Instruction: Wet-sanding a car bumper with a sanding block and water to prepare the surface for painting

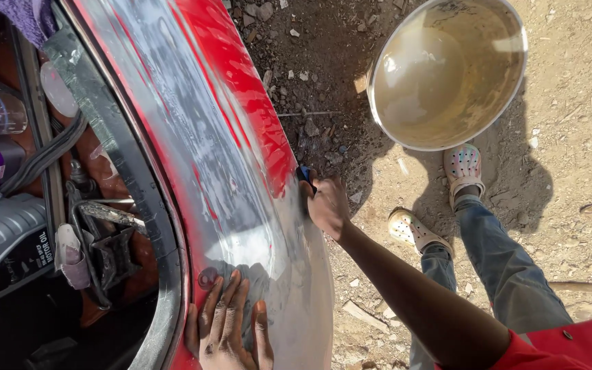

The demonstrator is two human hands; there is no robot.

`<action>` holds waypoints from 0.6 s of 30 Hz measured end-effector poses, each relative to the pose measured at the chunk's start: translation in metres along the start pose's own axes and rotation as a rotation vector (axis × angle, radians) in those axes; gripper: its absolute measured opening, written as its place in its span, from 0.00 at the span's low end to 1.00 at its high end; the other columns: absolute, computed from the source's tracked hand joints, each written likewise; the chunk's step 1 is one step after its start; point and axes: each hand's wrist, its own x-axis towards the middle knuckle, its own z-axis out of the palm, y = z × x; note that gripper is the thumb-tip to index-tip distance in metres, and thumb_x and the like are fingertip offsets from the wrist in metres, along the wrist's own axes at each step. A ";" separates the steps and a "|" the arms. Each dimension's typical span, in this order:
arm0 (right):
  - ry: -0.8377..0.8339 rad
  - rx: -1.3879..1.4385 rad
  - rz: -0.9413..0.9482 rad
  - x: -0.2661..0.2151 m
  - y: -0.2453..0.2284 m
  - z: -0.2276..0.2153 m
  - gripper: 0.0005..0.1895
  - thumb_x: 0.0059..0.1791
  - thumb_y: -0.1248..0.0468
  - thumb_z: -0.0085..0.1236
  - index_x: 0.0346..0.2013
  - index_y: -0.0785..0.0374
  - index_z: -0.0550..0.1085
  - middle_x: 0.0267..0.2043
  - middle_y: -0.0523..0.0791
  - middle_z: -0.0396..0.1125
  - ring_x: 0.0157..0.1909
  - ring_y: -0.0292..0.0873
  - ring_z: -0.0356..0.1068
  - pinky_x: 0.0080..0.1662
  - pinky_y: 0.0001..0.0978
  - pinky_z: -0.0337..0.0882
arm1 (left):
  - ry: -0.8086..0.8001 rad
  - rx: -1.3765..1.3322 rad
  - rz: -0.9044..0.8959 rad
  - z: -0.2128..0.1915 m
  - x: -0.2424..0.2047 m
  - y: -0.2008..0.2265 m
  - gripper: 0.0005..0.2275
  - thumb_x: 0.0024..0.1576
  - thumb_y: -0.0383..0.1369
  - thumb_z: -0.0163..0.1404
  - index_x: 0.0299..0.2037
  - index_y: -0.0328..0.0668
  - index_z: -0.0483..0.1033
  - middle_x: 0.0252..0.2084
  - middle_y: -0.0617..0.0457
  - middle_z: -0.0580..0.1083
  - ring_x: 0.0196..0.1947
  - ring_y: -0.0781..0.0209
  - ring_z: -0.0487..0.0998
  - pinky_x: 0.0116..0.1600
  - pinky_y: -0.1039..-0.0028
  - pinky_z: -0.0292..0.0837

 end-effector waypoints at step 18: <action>0.287 0.140 -0.469 -0.262 -0.023 -0.037 0.30 0.55 0.54 0.61 0.74 0.48 0.75 0.64 0.48 0.72 0.62 0.48 0.74 0.54 0.42 0.78 | 0.074 -0.295 0.133 -0.013 0.002 -0.011 0.16 0.65 0.36 0.49 0.58 0.43 0.84 0.67 0.57 0.81 0.73 0.50 0.76 0.80 0.51 0.56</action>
